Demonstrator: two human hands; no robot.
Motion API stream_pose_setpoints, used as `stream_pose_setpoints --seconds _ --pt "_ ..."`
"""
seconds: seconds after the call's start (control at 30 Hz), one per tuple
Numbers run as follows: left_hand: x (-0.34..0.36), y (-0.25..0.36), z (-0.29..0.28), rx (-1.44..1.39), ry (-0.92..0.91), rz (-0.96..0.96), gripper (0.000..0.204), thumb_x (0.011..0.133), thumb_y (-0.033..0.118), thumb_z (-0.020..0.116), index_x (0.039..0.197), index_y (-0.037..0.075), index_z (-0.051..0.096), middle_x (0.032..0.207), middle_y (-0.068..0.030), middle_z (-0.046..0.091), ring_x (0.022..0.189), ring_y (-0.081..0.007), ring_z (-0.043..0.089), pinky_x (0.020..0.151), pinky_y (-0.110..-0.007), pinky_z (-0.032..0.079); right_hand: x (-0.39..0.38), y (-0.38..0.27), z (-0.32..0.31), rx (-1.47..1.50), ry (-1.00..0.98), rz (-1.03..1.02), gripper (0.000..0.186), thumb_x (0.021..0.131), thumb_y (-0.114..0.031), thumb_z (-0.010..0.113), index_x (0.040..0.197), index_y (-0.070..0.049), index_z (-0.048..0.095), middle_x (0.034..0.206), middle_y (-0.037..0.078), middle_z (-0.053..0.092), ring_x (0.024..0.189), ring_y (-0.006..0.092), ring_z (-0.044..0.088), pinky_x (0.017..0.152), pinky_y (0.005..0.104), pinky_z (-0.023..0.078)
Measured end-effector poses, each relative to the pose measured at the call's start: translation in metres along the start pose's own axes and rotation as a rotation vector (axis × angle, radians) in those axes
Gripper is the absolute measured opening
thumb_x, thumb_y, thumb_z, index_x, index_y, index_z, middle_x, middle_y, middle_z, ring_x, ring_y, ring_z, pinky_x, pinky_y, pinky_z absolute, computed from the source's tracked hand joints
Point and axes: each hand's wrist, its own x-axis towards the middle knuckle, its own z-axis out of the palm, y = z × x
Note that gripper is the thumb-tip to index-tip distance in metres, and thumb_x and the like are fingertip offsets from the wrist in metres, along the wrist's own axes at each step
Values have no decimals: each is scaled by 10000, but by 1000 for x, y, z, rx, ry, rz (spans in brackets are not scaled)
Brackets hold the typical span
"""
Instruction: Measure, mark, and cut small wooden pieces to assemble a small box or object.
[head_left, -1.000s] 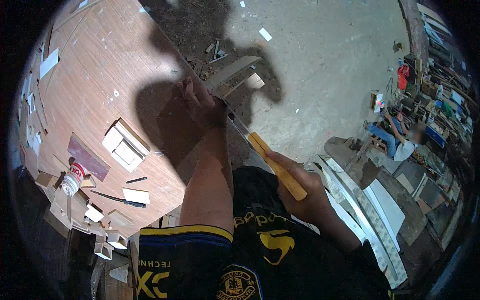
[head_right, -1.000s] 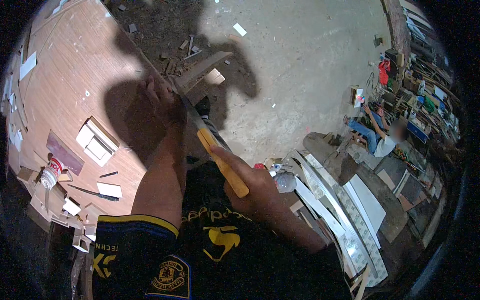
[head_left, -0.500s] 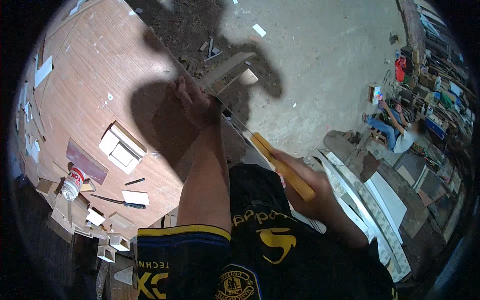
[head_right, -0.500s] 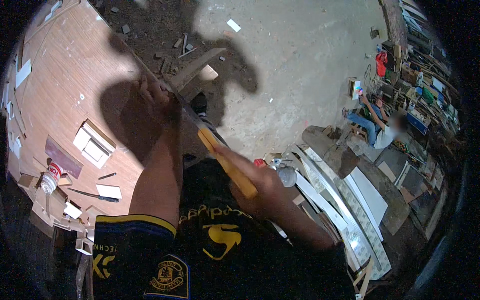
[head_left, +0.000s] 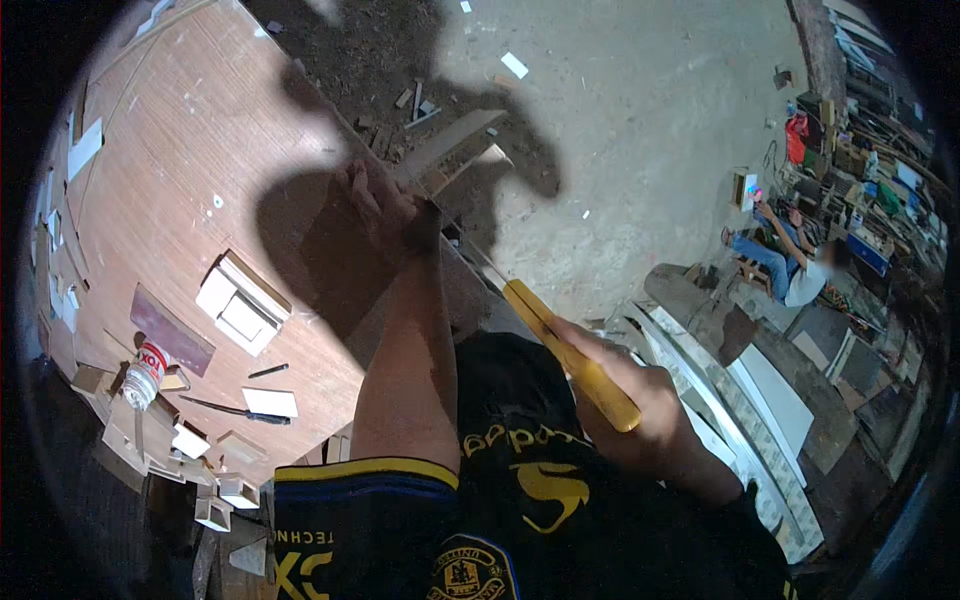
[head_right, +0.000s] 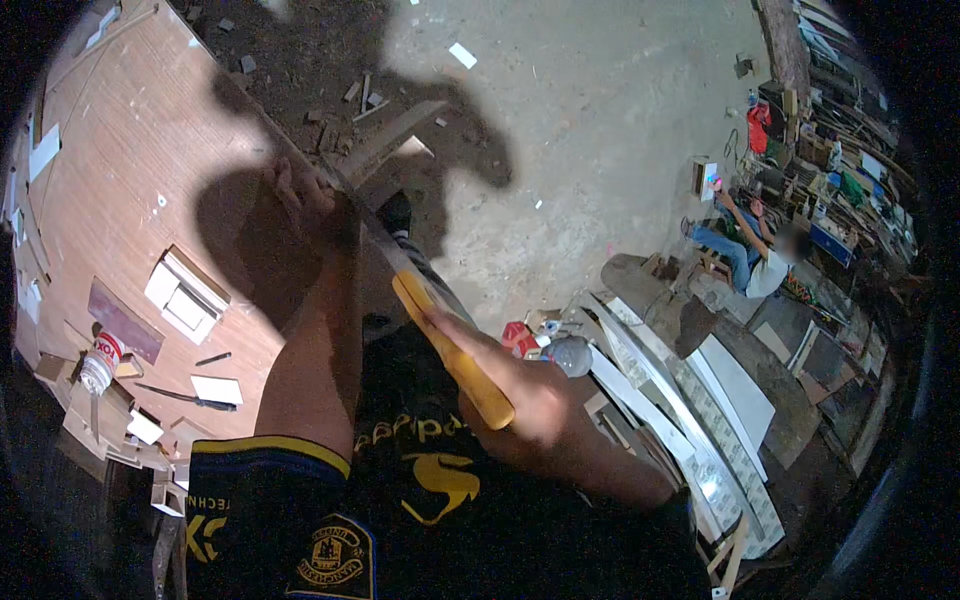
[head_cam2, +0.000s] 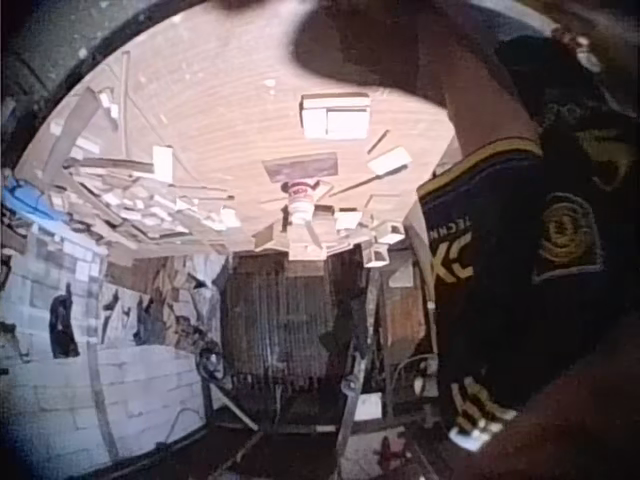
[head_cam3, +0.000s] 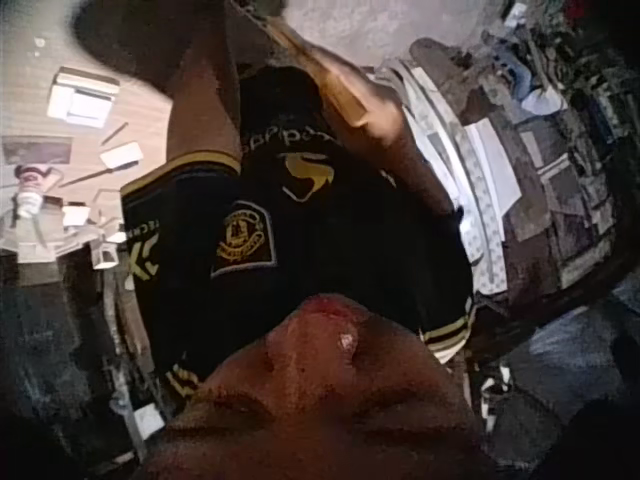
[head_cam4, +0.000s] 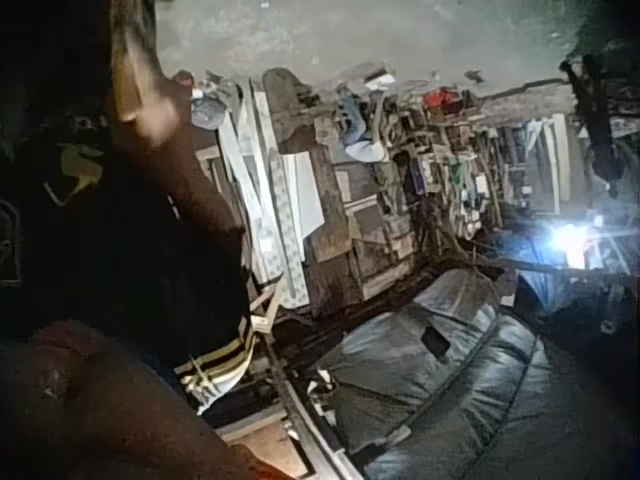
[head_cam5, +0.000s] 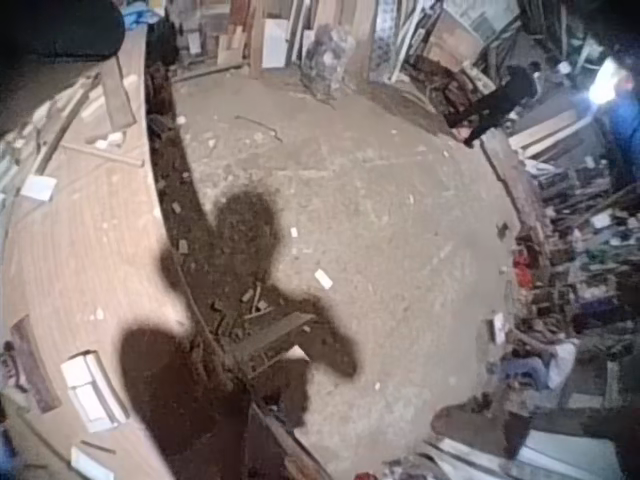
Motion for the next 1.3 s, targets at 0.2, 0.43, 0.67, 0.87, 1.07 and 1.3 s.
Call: stream_pose_setpoints --seconds 0.2,0.43,0.67,0.87,1.07,1.3 --pt "-4 -16 5 100 103 130 642 936 556 537 1269 9 588 1388 -230 453 1321 -445 427 1081 -511 393 17 12 23 95 -99 328 616 874 68 561 1457 -77 422 1231 249 629 1043 304 687 865 393 568" --pt "-3 3 -6 56 29 101 647 917 562 542 1175 -28 605 1346 -230 465 1365 -494 359 1133 -615 300 16 21 32 57 -178 453 748 866 22 602 1529 -178 320 1314 216 600 1034 356 688 840 421 592" --pt "-2 5 -9 30 -36 39 437 936 333 614 1203 -12 594 1401 -253 423 1381 -431 349 1063 -516 431 4 1 7 31 -141 332 670 887 38 576 1494 -140 356 1228 230 619 1106 318 652 934 402 555" --pt "-4 1 -17 98 35 118 406 941 346 612 1120 -19 612 1398 -253 431 1358 -435 383 1073 -519 410 -16 2 -2 -27 -59 -6 759 841 -17 646 1517 -198 352 1004 216 696 848 354 713 787 412 605" --pt "-2 10 -11 24 -1 12 462 933 434 587 1046 -11 638 1394 -246 435 1358 -452 382 1070 -527 408 3 30 24 43 -95 303 750 860 -15 618 1525 -220 338 1011 235 691 844 362 715 733 436 591" --pt "2 7 1 95 88 101 499 930 442 586 1159 -1 627 1353 -238 469 1312 -452 441 1037 -523 441 1 19 17 91 -95 270 811 844 -6 632 1544 -227 287 1169 255 653 888 368 708 812 416 600"
